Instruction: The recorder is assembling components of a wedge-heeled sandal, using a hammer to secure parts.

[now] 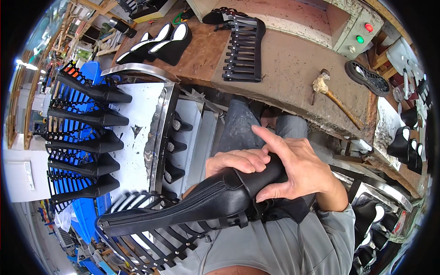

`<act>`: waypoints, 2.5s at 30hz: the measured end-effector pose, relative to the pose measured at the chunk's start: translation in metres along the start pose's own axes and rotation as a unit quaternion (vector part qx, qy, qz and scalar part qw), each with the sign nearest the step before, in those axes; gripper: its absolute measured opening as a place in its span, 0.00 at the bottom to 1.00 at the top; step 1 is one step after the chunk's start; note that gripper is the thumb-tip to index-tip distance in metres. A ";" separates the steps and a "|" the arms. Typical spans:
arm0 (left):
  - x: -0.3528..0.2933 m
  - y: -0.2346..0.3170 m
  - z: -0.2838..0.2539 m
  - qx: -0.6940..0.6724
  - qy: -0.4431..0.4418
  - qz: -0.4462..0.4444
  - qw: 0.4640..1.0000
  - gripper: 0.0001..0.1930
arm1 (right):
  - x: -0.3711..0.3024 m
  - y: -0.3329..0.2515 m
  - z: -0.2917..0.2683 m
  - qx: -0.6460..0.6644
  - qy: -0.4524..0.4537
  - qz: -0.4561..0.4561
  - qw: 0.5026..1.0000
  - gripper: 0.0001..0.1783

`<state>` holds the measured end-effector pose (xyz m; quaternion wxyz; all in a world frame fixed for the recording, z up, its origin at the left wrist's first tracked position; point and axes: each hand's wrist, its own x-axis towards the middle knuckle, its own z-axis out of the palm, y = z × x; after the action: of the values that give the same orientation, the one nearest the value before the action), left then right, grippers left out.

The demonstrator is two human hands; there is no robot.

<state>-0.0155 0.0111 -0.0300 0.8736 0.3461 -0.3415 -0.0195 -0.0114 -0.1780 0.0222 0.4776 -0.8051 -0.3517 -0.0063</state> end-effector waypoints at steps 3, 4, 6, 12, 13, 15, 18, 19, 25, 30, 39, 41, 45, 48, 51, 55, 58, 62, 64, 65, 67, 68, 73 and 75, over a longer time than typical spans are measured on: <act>0.007 -0.008 -0.009 -0.045 -0.027 0.008 0.999 0.18 | -0.001 -0.003 -0.002 -0.029 -0.007 -0.002 1.000 0.64; 0.008 -0.010 -0.010 -0.075 -0.038 0.010 0.996 0.18 | -0.002 -0.005 -0.001 -0.032 -0.008 -0.001 0.999 0.64; 0.005 -0.011 -0.008 -0.078 -0.034 0.010 0.996 0.17 | -0.006 -0.009 0.001 -0.068 0.006 0.028 0.997 0.66; 0.007 -0.020 -0.011 -0.064 -0.021 0.004 0.998 0.19 | -0.008 -0.017 -0.001 -0.110 0.026 0.033 0.993 0.65; 0.010 -0.021 -0.011 -0.068 -0.036 0.013 0.997 0.19 | -0.008 -0.020 -0.002 -0.111 0.032 0.035 0.993 0.65; 0.012 -0.019 -0.009 -0.071 -0.051 0.018 0.996 0.18 | -0.008 -0.024 -0.007 -0.108 0.026 0.039 0.993 0.64; 0.009 -0.010 -0.009 -0.052 -0.059 -0.007 0.997 0.20 | -0.008 -0.027 -0.004 -0.108 0.016 0.038 0.993 0.63; 0.009 -0.010 -0.008 -0.056 -0.063 0.001 0.996 0.21 | -0.009 -0.027 -0.004 -0.111 0.015 0.030 0.993 0.62; 0.027 0.008 -0.014 0.277 -0.098 -0.110 0.950 0.28 | -0.007 -0.013 0.000 -0.120 0.091 -0.039 0.988 0.60; 0.042 -0.007 -0.077 -0.003 -0.039 -0.562 0.826 0.37 | -0.010 -0.032 -0.011 -0.256 0.154 -0.160 0.941 0.33; 0.103 0.019 -0.075 0.469 -0.248 -0.220 0.818 0.34 | -0.031 0.028 0.003 0.056 0.107 0.263 0.957 0.52; 0.108 0.030 -0.055 0.503 -0.272 -0.203 0.795 0.36 | -0.030 0.030 -0.005 0.191 0.045 0.292 0.936 0.58; 0.112 0.049 -0.036 0.563 -0.288 -0.165 0.757 0.47 | -0.029 0.019 0.001 0.183 0.040 0.288 0.939 0.61; 0.107 0.050 -0.025 0.595 -0.265 -0.171 0.739 0.46 | -0.032 0.017 0.008 0.113 0.062 0.253 0.959 0.61; 0.106 0.045 -0.024 0.619 -0.272 -0.157 0.719 0.44 | -0.030 0.014 0.010 0.116 0.071 0.276 0.952 0.58; 0.098 0.052 -0.012 0.647 -0.266 -0.162 0.696 0.43 | -0.032 0.010 0.017 0.106 0.070 0.294 0.947 0.61; 0.093 0.048 -0.010 0.659 -0.249 -0.172 0.689 0.43 | -0.037 0.009 0.024 0.099 0.083 0.293 0.947 0.58; 0.088 0.028 -0.026 0.636 -0.261 -0.145 0.711 0.47 | -0.044 0.017 0.033 0.086 0.123 0.312 0.938 0.54; 0.093 0.026 -0.025 0.652 -0.279 -0.146 0.689 0.48 | -0.047 0.025 0.033 0.106 0.122 0.284 0.945 0.57; 0.097 0.027 -0.024 0.669 -0.296 -0.146 0.666 0.49 | -0.047 0.028 0.032 0.110 0.124 0.286 0.944 0.57; 0.097 0.028 -0.013 0.685 -0.329 -0.100 0.643 0.46 | -0.045 0.029 0.029 0.105 0.131 0.257 0.952 0.57; 0.093 0.027 -0.014 0.700 -0.328 -0.076 0.630 0.46 | -0.043 0.027 0.030 0.101 0.132 0.263 0.950 0.57; 0.084 0.015 -0.014 0.708 -0.314 -0.050 0.630 0.46 | -0.039 0.026 0.036 0.080 0.135 0.334 0.929 0.54; 0.078 0.006 -0.024 0.690 -0.311 -0.094 0.646 0.50 | -0.041 0.029 0.041 0.088 0.142 0.374 0.912 0.46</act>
<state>0.0577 0.0088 0.0061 0.2176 0.8527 -0.4737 0.0335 -0.0390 -0.1780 -0.0369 0.5593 -0.8228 0.0478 0.0892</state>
